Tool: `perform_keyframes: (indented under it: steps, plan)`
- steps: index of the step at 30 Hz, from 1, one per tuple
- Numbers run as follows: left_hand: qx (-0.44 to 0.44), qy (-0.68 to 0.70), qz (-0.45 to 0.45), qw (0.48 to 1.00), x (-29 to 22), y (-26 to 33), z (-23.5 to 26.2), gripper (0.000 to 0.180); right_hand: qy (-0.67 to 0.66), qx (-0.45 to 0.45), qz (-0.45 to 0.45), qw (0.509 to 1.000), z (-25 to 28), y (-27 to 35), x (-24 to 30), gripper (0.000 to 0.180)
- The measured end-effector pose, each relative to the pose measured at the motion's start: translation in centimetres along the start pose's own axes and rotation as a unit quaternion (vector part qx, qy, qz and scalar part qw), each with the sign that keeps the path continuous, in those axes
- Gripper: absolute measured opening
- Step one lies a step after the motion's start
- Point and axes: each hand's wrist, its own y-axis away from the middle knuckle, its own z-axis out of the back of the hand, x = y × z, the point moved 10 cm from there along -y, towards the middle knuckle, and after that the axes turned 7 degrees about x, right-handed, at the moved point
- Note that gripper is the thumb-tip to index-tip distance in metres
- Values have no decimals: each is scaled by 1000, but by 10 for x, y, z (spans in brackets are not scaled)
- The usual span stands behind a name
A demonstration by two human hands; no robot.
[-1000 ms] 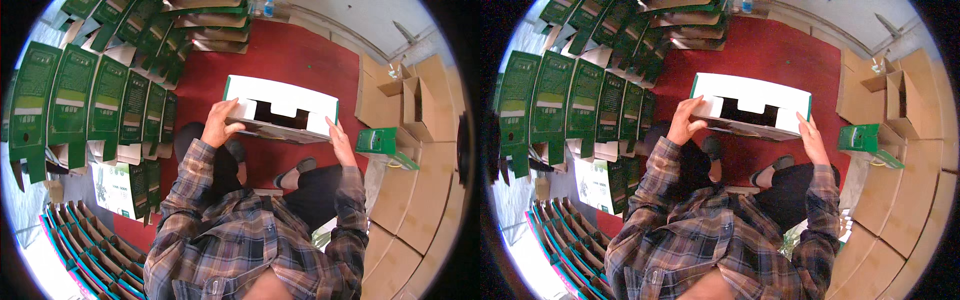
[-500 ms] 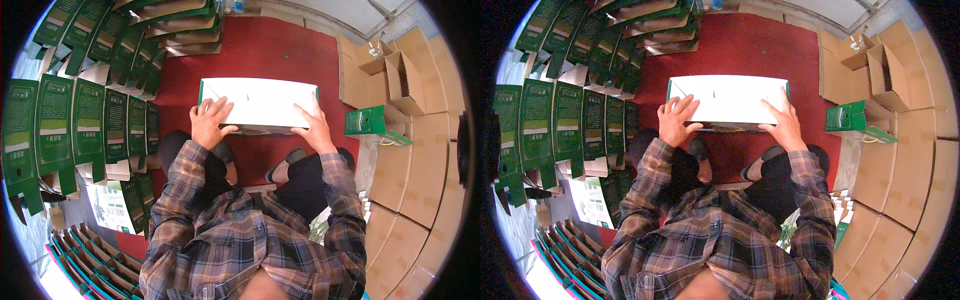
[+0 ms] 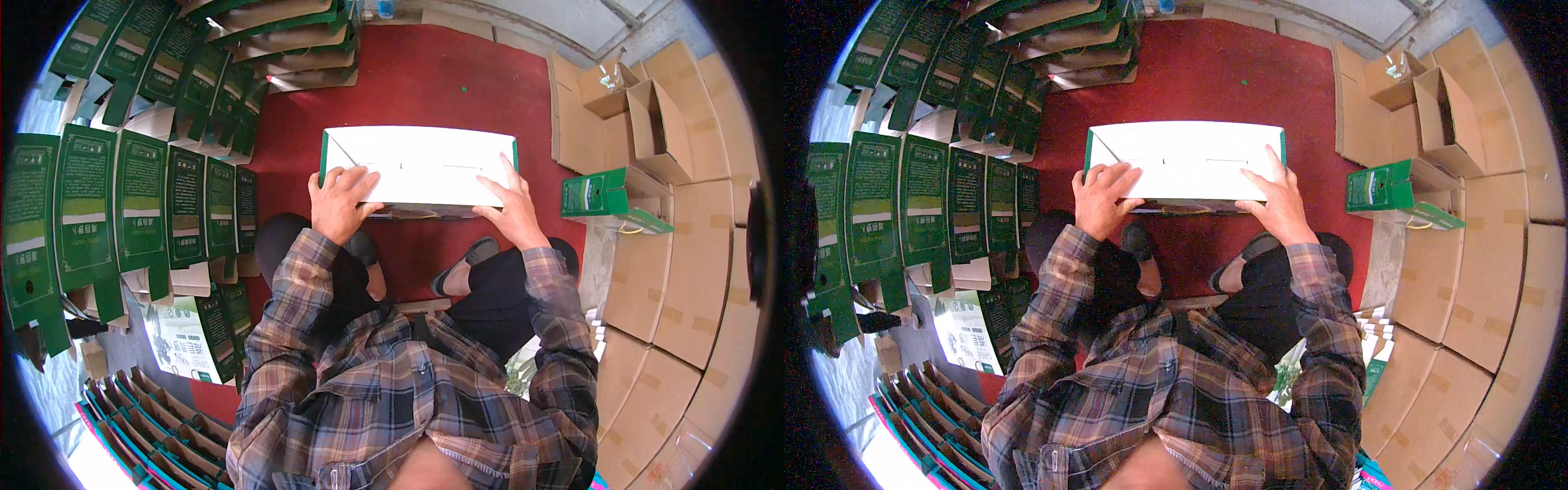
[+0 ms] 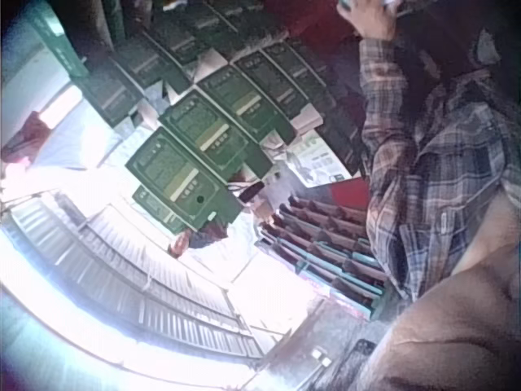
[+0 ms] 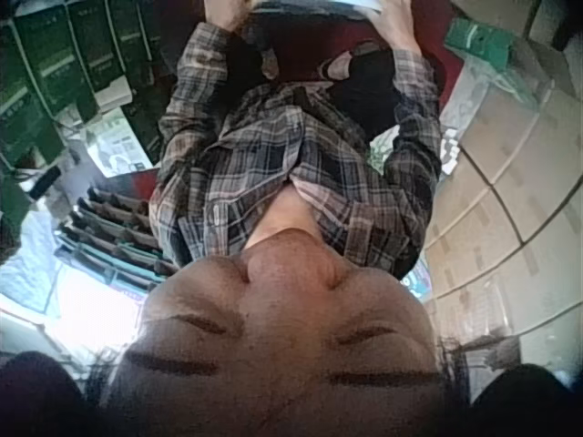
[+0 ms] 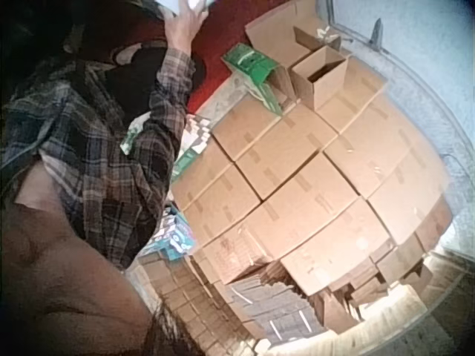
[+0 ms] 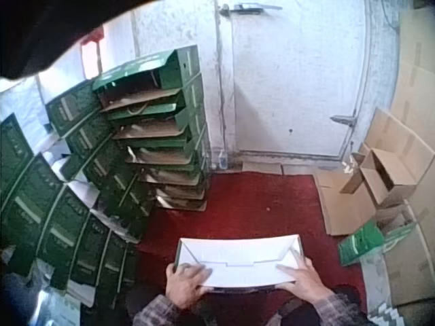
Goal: The person assembles cardboard boxes by folding flat carton blanks by hand and places the assembled boxes onto a stack.
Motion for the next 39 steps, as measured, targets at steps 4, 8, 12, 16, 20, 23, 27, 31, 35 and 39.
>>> perform_keyframes:
  steps: [4, 8, 12, 16, 20, 23, 27, 31, 35, 39]
  plan:
    - [-226, 255, 68, 938, 49, 7, 25, 52, -155, -185, 27, 970, 22, 3, -63, 58]
    - [-155, 580, 362, 713, 133, 20, -40, 45, -445, -64, -312, 837, -23, 19, -139, 44]
    - [54, 723, 409, 554, 109, 3, -122, 59, -405, 97, -367, 831, -84, 34, -201, 41]
    - [99, 720, 420, 544, 113, 14, -133, 62, -480, 98, -305, 816, -92, 20, -166, 43]
    - [32, 809, 291, 510, 92, -11, -93, 59, -510, 68, -247, 821, -63, 12, -143, 48]
    - [-65, 847, 123, 513, 96, -23, -46, 48, -562, -40, -221, 796, -24, 10, -122, 60]
    - [-102, 859, 59, 497, 114, -21, -38, 51, -609, -122, -138, 771, 10, 11, -123, 60]
    - [-98, 863, 133, 477, 106, -18, -57, 53, -561, -130, -276, 769, -15, 20, -136, 36]
    - [-26, 782, 366, 504, 98, 8, -94, 50, -565, -68, -310, 762, -58, 31, -157, 30]
    - [-4, 741, 260, 619, 88, -5, -73, 46, -638, -171, -258, 705, -80, 46, -204, 38]
